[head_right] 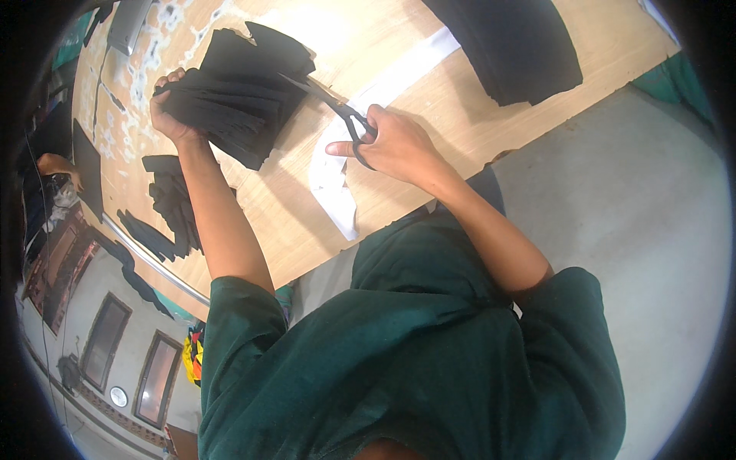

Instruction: The person measures a white fabric strip, writes on a paper, and then cuts black fabric pieces using scissors. They stack the cut pieces and continue cutting more fabric.

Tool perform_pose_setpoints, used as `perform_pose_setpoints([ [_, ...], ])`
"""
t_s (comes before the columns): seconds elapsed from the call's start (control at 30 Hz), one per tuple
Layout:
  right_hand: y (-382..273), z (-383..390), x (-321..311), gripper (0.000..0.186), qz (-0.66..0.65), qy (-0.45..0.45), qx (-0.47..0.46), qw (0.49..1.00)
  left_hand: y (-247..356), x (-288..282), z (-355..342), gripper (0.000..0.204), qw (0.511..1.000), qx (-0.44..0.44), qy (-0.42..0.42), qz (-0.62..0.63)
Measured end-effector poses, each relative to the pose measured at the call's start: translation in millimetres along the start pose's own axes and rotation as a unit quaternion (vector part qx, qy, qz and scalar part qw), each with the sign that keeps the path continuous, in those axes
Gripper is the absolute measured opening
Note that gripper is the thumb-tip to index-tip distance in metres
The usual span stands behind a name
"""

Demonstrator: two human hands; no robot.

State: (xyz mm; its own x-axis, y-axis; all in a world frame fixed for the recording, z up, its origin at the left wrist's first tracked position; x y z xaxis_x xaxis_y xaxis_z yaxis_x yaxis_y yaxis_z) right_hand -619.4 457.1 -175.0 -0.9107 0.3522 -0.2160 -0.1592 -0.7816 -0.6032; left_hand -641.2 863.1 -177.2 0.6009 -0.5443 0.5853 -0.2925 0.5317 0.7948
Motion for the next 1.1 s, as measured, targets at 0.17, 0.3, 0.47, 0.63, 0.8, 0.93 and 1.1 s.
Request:
perform_pose_setpoints([
  [0.17,-18.8,-6.9,-4.3,0.075,-0.016,-0.005,-0.004,1.0,0.3,-1.3,-1.0,0.021,1.0,0.002,0.01,0.005],
  [0.3,-26.3,-15.9,-3.2,0.074,-0.023,-0.004,-0.008,1.0,-1.6,-2.3,-1.4,0.021,1.0,-0.004,0.005,0.019],
  [0.47,-23.2,-24.5,1.7,0.071,0.006,0.019,-0.043,0.999,-0.6,-3.3,-2.4,0.019,1.0,0.007,0.006,-0.006],
  [0.63,-19.8,-23.6,5.8,0.071,0.005,0.031,-0.081,0.996,-1.2,-2.4,-0.3,0.021,1.0,0.009,0.01,0.012],
  [0.8,-20.2,-17.7,3.2,0.075,-0.005,0.01,-0.025,1.0,-1.0,-1.8,0.4,0.02,1.0,0.011,0.006,0.019],
  [0.93,-32.5,-22.9,-4.1,0.078,0.02,0.011,-0.015,1.0,-0.3,-1.0,-0.9,0.02,1.0,0.014,-0.006,0.022],
  [1.1,-46.6,-40.5,-8.2,0.078,0.006,0.017,-0.032,0.999,-2.0,-1.1,0.6,0.02,0.999,0.009,-0.007,0.03],
])
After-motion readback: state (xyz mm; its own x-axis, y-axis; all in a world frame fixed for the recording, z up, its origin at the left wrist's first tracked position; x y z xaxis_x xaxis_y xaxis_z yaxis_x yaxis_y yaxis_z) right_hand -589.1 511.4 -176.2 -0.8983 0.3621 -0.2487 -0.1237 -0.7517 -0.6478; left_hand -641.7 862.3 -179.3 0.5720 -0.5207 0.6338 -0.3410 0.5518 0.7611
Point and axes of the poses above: each hand's wrist, its own z-axis away from the middle knuckle, its own x-axis out of the palm, y = z × x, the point moved 8 cm from there along -z, towards the middle knuckle, and after that the axes turned 6 degrees about -y, right-handed, at the moved point
